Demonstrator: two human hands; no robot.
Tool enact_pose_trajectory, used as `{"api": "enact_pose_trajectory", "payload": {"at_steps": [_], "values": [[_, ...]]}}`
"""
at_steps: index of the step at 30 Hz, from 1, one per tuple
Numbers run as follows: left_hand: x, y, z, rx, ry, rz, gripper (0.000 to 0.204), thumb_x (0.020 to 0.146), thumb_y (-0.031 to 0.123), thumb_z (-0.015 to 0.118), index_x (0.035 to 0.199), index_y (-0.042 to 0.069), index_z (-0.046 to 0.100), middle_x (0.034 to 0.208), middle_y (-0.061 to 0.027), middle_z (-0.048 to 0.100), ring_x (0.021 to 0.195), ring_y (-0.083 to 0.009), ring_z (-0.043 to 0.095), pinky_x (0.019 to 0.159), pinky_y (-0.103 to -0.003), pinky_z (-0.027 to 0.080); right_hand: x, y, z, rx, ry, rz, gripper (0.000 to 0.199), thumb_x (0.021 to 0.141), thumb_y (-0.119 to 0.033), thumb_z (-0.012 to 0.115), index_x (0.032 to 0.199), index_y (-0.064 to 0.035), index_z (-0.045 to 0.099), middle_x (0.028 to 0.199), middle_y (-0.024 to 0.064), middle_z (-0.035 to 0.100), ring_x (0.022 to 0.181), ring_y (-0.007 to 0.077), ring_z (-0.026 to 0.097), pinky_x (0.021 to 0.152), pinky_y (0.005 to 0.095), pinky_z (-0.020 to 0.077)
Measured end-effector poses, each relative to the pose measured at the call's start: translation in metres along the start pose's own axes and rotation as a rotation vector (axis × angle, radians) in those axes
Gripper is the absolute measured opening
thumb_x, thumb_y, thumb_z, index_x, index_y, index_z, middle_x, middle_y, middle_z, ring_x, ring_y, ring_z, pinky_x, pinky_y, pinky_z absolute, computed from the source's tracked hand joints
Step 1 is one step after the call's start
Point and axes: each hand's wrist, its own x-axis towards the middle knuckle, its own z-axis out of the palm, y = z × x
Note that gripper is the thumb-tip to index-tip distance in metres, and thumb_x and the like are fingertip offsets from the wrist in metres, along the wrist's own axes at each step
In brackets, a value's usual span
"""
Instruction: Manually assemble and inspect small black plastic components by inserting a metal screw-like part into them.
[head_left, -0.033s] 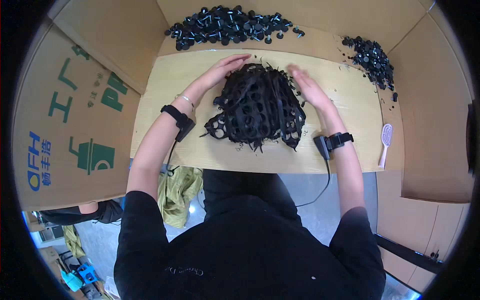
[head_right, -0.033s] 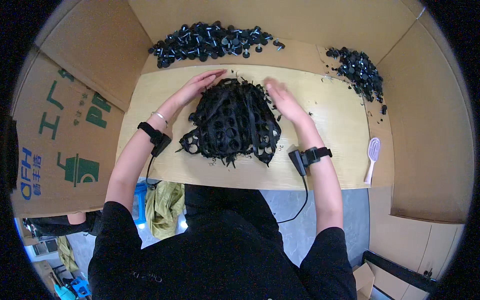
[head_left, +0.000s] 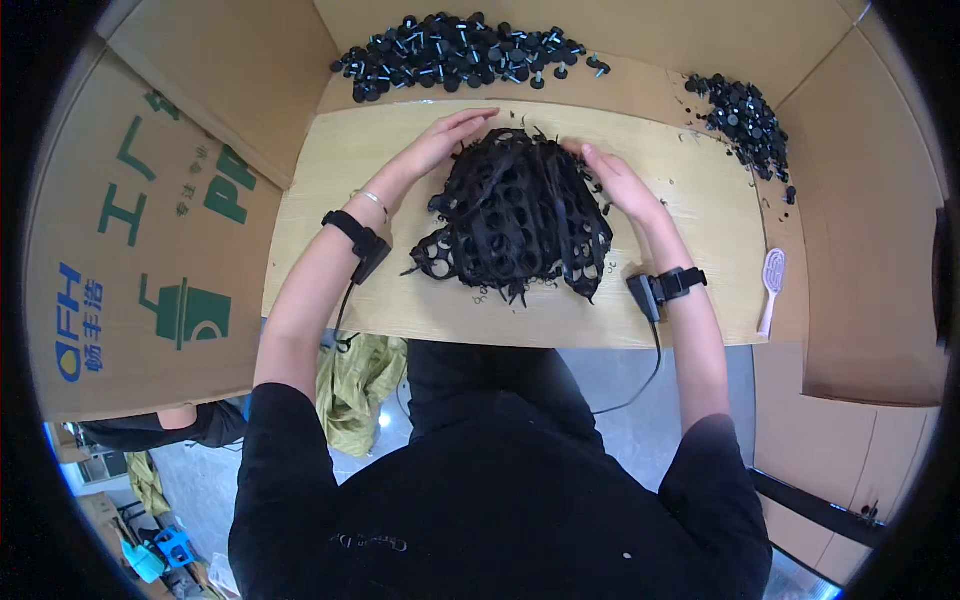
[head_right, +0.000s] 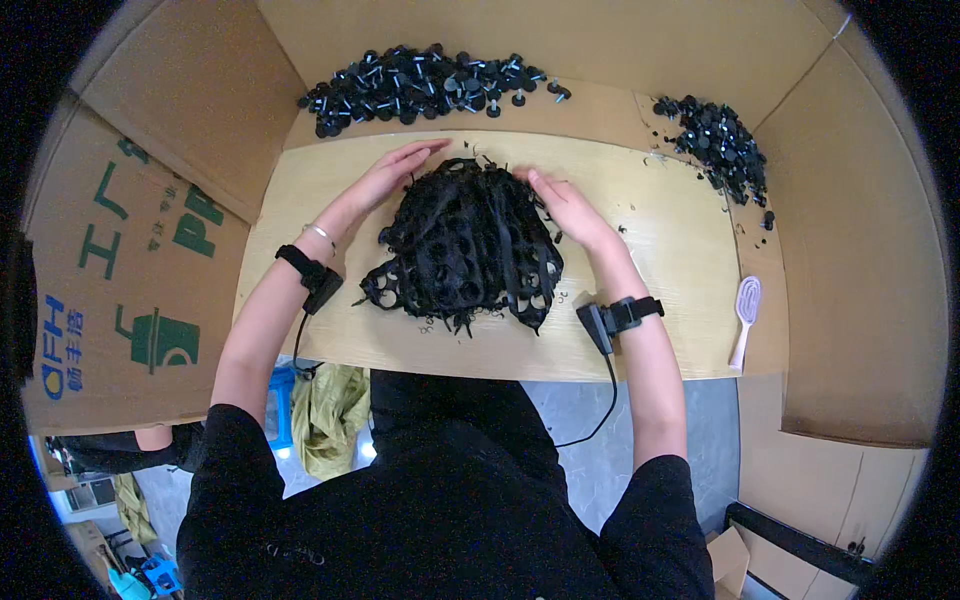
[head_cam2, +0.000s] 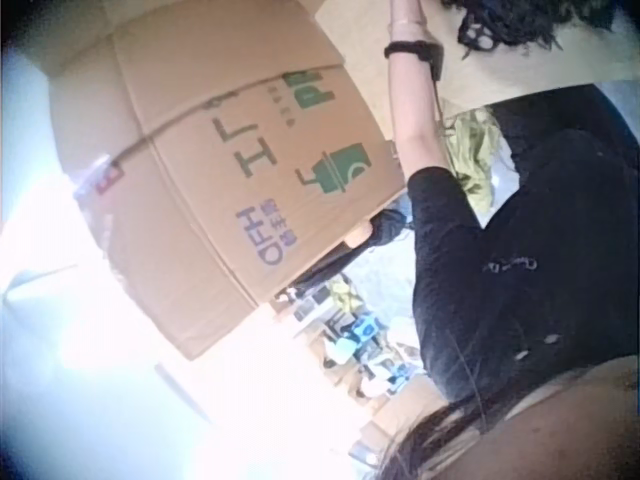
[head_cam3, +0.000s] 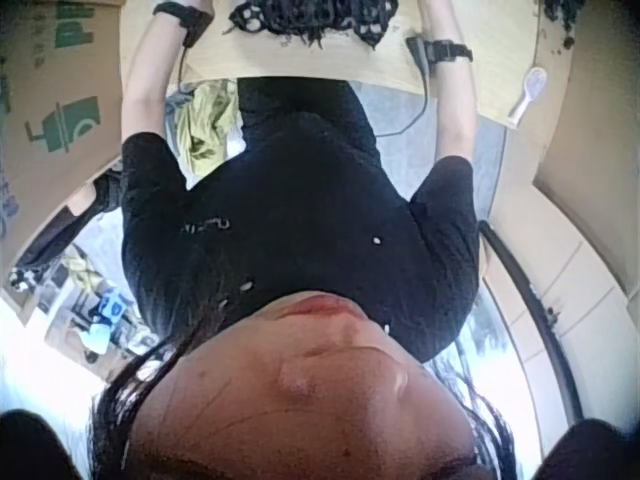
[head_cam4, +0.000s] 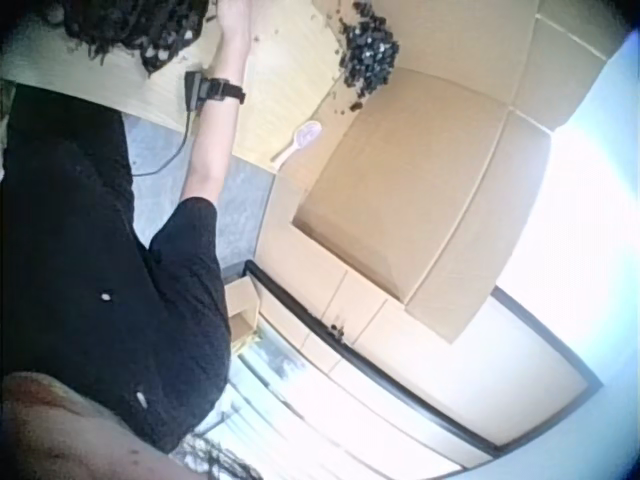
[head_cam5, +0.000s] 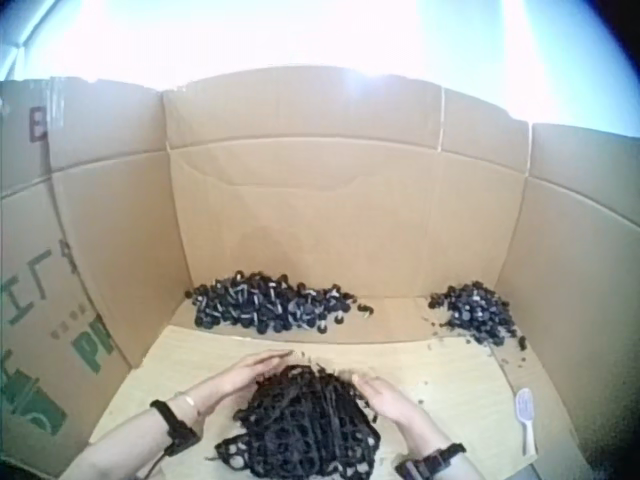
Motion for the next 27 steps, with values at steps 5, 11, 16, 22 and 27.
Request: {"api": "enact_pose_trajectory", "payload": {"at_steps": [5, 11, 16, 22, 27], "values": [[0.027, -0.008, -0.015, 0.053, 0.012, 0.042, 0.046, 0.104, 0.031, 0.04, 0.14, 0.003, 0.049, 0.146, -0.0083, 0.047, 0.136, -0.0171, 0.04, 0.116, -0.03, 0.025, -0.005, 0.003, -0.013, 0.202, 0.178, -0.012, 0.05, 0.104, -0.037, 0.038, 0.132, 0.0007, 0.056, 0.137, 0.0188, 0.055, 0.133, 0.0284, 0.046, 0.114, 0.0336, 0.029], [0.049, -0.006, -0.011, 0.271, -0.081, -0.031, 0.052, 0.105, 0.038, 0.037, 0.137, 0.0, 0.051, 0.144, -0.0096, 0.049, 0.137, -0.0197, 0.04, 0.116, -0.033, 0.025, -0.025, 0.007, -0.016, -0.655, 0.563, 0.155, 0.05, 0.104, -0.038, 0.037, 0.133, -0.0013, 0.054, 0.139, 0.0175, 0.053, 0.133, 0.0303, 0.046, 0.112, 0.0343, 0.0312], [0.04, 0.003, -0.009, 0.132, -0.236, 0.019, 0.051, 0.105, 0.038, 0.037, 0.13, -0.001, 0.058, 0.133, -0.01, 0.059, 0.129, -0.0214, 0.05, 0.114, -0.033, 0.03, -0.045, -0.005, -0.013, 0.203, -0.002, 0.069, 0.05, 0.104, -0.038, 0.037, 0.134, -0.0018, 0.054, 0.143, 0.0188, 0.048, 0.137, 0.03, 0.04, 0.115, 0.0365, 0.0266], [0.042, 0.004, -0.001, 0.195, -0.024, 0.04, 0.044, 0.105, 0.033, 0.041, 0.128, 0.0, 0.06, 0.126, -0.0089, 0.064, 0.122, -0.0189, 0.055, 0.111, -0.031, 0.035, -0.073, 0.017, -0.049, -0.65, 0.774, 0.291, 0.043, 0.103, -0.03, 0.043, 0.132, -0.001, 0.056, 0.139, 0.0189, 0.054, 0.133, 0.0279, 0.047, 0.113, 0.0351, 0.0309], [0.051, 0.015, 0.012, 0.337, -0.046, 0.008, 0.037, 0.101, 0.024, 0.051, 0.133, 0.008, 0.057, 0.131, -0.0066, 0.061, 0.12, -0.0152, 0.055, 0.109, -0.03, 0.036, -0.104, 0.017, -0.052, -0.447, 0.417, 0.247, 0.041, 0.102, -0.027, 0.046, 0.134, -0.0015, 0.055, 0.137, 0.0174, 0.055, 0.131, 0.0262, 0.048, 0.112, 0.0338, 0.032]]}}
